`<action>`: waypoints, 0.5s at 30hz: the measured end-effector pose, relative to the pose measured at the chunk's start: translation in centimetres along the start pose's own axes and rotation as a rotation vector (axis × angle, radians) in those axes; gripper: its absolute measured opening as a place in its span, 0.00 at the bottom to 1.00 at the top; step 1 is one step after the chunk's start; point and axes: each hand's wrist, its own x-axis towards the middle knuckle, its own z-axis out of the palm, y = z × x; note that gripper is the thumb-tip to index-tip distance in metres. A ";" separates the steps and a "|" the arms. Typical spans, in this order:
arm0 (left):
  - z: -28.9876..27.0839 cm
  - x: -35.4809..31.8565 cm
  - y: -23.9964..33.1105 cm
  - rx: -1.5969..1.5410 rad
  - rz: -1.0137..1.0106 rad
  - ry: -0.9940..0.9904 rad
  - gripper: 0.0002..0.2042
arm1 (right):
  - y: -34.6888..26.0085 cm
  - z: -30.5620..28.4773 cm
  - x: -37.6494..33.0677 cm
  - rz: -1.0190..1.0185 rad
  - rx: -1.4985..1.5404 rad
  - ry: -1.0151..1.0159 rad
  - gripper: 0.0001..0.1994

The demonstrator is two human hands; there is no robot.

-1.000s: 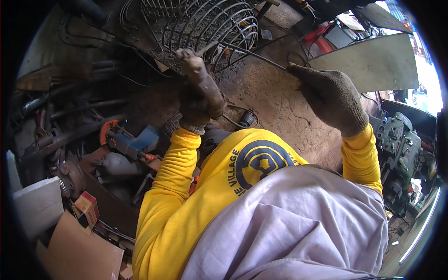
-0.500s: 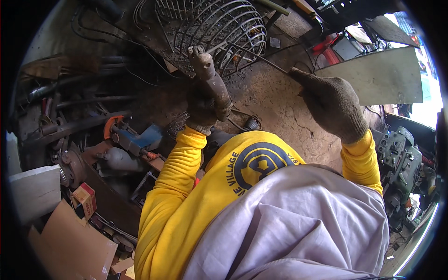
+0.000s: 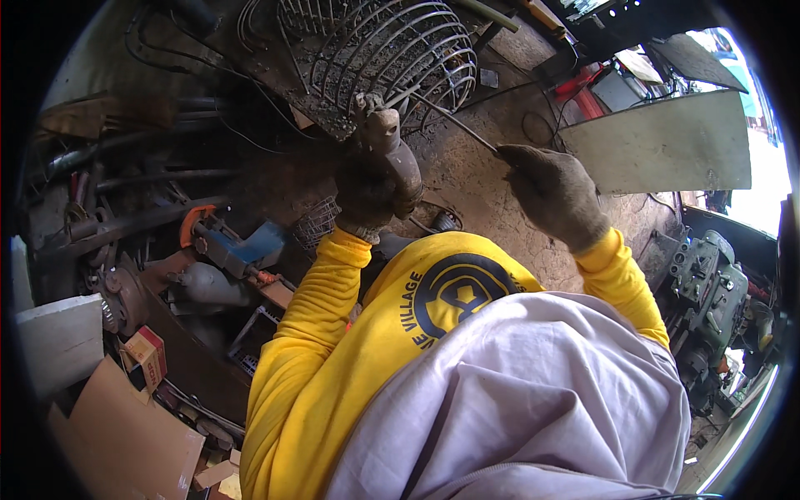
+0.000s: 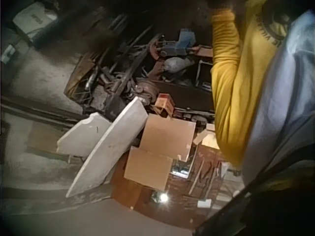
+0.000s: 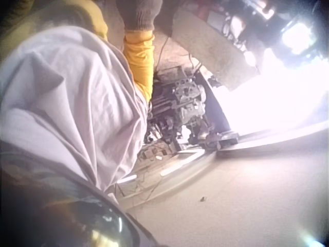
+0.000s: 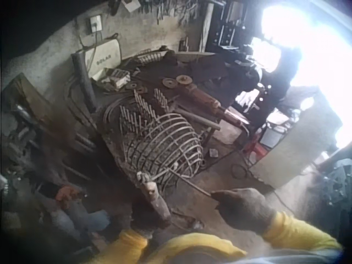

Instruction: The person welds points on a wire cage structure using a welding rod and then uses a hammer to knock off slag and strike a large metal pipe part.

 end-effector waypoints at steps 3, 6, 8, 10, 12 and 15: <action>-0.1 -0.5 -1.6 -0.068 -0.035 0.006 0.34 | 1.3 1.9 -0.1 -0.116 0.027 0.129 0.19; -0.3 -0.7 -2.1 -0.095 -0.034 0.004 0.34 | 0.7 2.5 0.0 -0.144 0.012 0.155 0.19; -0.3 -0.6 -2.3 -0.110 -0.038 0.008 0.34 | 0.6 1.8 0.5 -0.134 -0.005 0.103 0.20; -0.4 -0.6 -2.4 -0.124 -0.039 0.009 0.35 | 1.9 1.9 0.9 -0.165 -0.001 0.101 0.21; -0.3 -0.5 -2.6 -0.139 -0.034 0.011 0.35 | 2.6 2.2 0.9 -0.185 -0.007 0.118 0.21; -0.5 -0.5 -2.5 -0.160 -0.047 0.011 0.35 | 3.0 2.7 0.9 -0.214 0.003 0.153 0.20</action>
